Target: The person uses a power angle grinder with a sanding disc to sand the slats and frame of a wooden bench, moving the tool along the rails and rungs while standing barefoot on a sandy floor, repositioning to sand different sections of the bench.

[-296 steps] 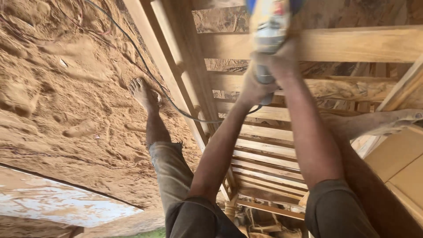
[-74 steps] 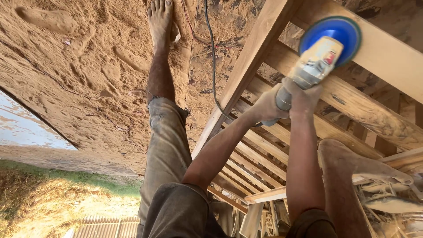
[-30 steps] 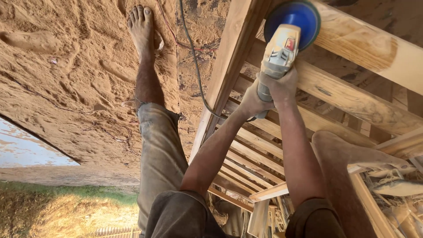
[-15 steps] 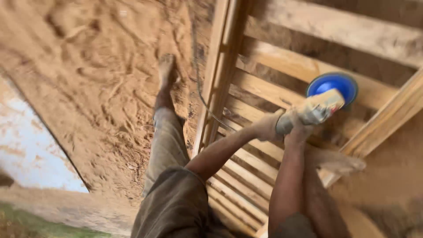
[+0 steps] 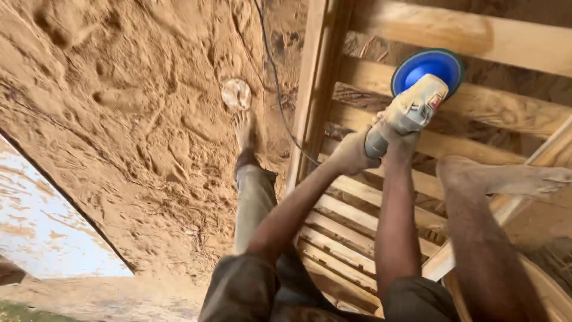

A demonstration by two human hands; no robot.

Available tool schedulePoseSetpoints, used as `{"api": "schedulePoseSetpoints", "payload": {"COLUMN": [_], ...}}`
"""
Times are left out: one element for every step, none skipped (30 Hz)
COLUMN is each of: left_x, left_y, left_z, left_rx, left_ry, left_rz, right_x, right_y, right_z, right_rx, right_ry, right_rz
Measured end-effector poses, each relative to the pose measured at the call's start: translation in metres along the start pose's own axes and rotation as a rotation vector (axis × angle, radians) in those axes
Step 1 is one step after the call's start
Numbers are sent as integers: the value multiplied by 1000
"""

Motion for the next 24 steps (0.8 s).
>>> {"api": "schedulePoseSetpoints", "payload": {"left_x": [2, -2, -6, -5, -1, 3, 7, 12, 24, 37, 53, 69, 82, 94, 106, 117, 126, 132, 137, 141, 143, 144, 143, 142], "left_y": [-1, 3, 9, 16, 21, 24, 25, 24, 22, 18, 15, 12, 8, 4, 2, -1, -3, -5, -7, -9, -10, -11, -12, -14], "left_z": [-9, -14, -15, -20, -25, -27, -28, -26, -29, -33, -39, -44, -47, -52, -56, -60, -63, -64, -65, -66, -66, -65, -64, -63], "left_rx": [-14, -48, -87, -136, -203, -279, -354, -432, -503, -571, -563, -556, -547, -559, -567, -574, -583, -589, -610, -629, -650, -654, -656, -653], "left_ry": [17, 29, 45, 63, 84, 99, 110, 115, 130, 152, 194, 229, 260, 288, 316, 317, 318, 318, 315, 309, 301, 304, 311, 320], "left_rz": [22, 73, 125, 164, 181, 184, 186, 162, 149, 139, 157, 165, 169, 186, 209, 215, 220, 225, 211, 202, 196, 198, 203, 211], "right_x": [-9, -14, -17, -13, -7, 3, 13, 27, 44, 61, 79, 92, 104, 118, 131, 140, 145, 149, 150, 151, 152, 150, 148, 144], "right_y": [-3, -9, -14, -18, -23, -25, -24, -22, -19, -16, -14, -12, -9, -8, -11, -14, -16, -19, -21, -24, -28, -30, -31, -31], "right_z": [2, 5, 9, 15, 19, 23, 26, 29, 35, 42, 50, 58, 64, 71, 80, 88, 96, 104, 112, 119, 124, 128, 129, 131], "right_rx": [-3, -15, -26, -40, -62, -93, -124, -153, -173, -203, -240, -296, -331, -362, -393, -423, -390, -354, -315, -325, -337, -354, -364, -370], "right_ry": [-4, -12, -22, -37, -54, -65, -77, -84, -98, -115, -137, -154, -144, -131, -136, -143, -204, -263, -319, -340, -358, -380, -364, -350], "right_rz": [11, 18, 16, 15, 18, 23, 29, 29, 23, 4, -18, -69, -29, 7, -2, -12, 2, 18, 32, 27, 21, 20, 50, 75]}}
Point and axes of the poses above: each hand's wrist, its own x-axis towards the middle knuckle, its own z-axis out of the palm, y = z × x, the point moved 4 cm from there along x, towards the middle knuckle, and after that the axes turned 6 degrees about -x, right-handed, at the moved point
